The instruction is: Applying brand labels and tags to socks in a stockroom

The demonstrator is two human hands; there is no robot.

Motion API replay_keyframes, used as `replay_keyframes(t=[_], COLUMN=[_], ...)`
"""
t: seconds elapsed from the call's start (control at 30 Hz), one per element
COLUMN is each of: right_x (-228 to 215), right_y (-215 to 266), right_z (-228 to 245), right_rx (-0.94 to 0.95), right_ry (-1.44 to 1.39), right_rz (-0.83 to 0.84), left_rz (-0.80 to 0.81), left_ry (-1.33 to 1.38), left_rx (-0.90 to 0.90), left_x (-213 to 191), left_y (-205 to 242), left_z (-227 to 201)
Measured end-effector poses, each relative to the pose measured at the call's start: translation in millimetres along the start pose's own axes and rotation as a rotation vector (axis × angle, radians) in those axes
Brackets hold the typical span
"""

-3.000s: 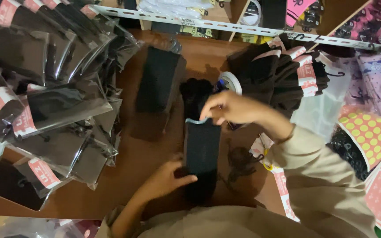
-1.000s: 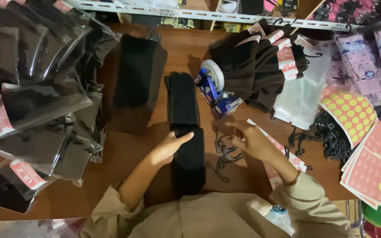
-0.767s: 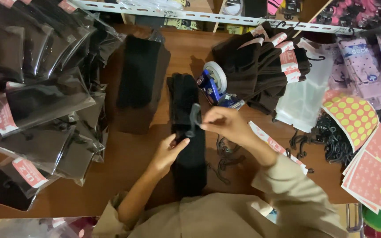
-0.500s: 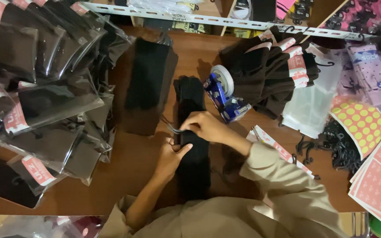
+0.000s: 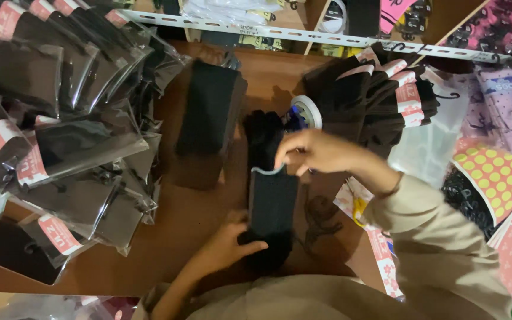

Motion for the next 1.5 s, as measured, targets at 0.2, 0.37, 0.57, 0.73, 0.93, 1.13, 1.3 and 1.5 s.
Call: replay_keyframes(t=[0.2,0.37,0.57,0.73,0.93,1.13,1.3,1.5], right_x=[-86,-118,-112,-70,-80,-60,-33,8], right_y=[-18,-113,-138,-197,-157,7,78,117], right_z=[121,129,46,-126,-95,72,122,153], right_rx=[-0.262,-0.469,-0.141,0.251,0.165,-0.357,-0.48,-0.545], right_ry=[0.325,0.477,0.058,0.975,1.025,0.224,0.203,0.661], right_rz=[-0.297,-0.52,-0.28,-0.134,-0.39,-0.337,-0.436,-0.59], left_rz=[-0.229,-0.813,-0.946,-1.079,-0.908,-0.491,-0.278,-0.497], left_ry=[0.165,-0.37,-0.848,-1.122,-0.481,0.198,0.603,0.323], left_rx=[-0.434,-0.199,-0.306,-0.132,0.239,0.266,0.081,0.486], left_x=[-81,-195,-198,-201,-178,-149,-100,-114], left_y=[15,-16,-18,-10,-13,-49,-80,-25], left_z=[15,-36,-38,-85,-141,-172,-121,-170])
Point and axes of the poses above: each hand's wrist, its own y-axis away from the middle knuckle, its own x-axis out of the palm, z = x × y, the point moved 9 cm from there along -y, towards the middle knuckle
